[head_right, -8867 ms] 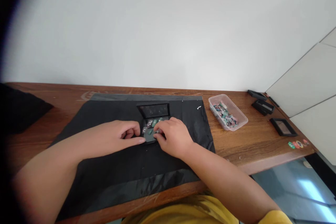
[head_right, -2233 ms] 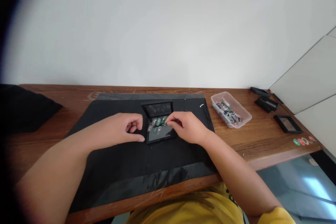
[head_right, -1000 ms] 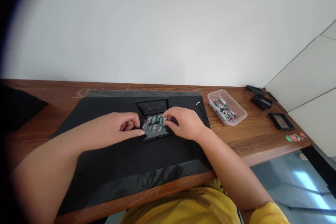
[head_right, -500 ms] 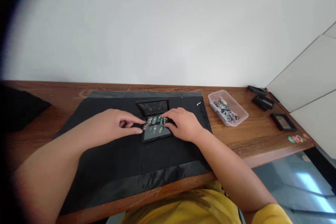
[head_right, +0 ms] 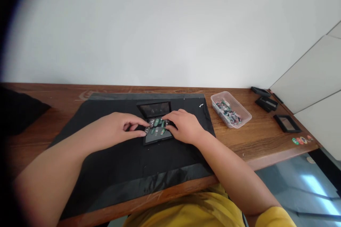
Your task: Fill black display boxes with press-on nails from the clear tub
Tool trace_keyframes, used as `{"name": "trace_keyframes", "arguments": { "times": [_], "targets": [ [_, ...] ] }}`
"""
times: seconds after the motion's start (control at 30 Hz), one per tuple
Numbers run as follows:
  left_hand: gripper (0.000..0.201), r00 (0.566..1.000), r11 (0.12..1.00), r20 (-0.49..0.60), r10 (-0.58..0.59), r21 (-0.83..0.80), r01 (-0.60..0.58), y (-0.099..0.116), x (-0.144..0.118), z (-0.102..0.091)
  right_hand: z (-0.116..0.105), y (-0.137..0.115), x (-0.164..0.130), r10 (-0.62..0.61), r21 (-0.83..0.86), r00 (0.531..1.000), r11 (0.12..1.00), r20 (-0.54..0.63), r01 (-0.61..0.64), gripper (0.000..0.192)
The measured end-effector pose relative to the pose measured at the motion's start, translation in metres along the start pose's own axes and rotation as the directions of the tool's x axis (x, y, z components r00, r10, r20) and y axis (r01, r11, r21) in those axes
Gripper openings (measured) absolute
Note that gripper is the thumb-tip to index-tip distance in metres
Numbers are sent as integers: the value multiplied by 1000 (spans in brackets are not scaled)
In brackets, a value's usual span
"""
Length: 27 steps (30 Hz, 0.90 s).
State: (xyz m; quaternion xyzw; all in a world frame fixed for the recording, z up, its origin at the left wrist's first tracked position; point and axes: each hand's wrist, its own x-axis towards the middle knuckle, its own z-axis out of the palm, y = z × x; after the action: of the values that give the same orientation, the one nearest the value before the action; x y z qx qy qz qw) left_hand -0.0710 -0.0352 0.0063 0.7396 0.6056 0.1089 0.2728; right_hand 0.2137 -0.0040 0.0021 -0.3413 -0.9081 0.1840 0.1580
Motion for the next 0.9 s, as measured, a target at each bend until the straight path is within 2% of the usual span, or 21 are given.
{"name": "trace_keyframes", "arguments": {
  "times": [0.4, 0.6, 0.9],
  "targets": [
    [33, 1000, 1000, 2, -8, 14, 8, 3, 0, 3, -2, -4, -1, 2, -110, 999, 994, 39, 2, 30],
    [33, 998, 999, -48, 50, -16, -51, 2, 1, 0, -3, -4, -2, -28, -156, 999, 987, 35, 34, 33],
    [34, 1000, 999, 14, 16, -32, -16, 1, 2, -7, -5, -2, -4, -54, -132, 998, 990, 14, 56, 33]
  ]
}}
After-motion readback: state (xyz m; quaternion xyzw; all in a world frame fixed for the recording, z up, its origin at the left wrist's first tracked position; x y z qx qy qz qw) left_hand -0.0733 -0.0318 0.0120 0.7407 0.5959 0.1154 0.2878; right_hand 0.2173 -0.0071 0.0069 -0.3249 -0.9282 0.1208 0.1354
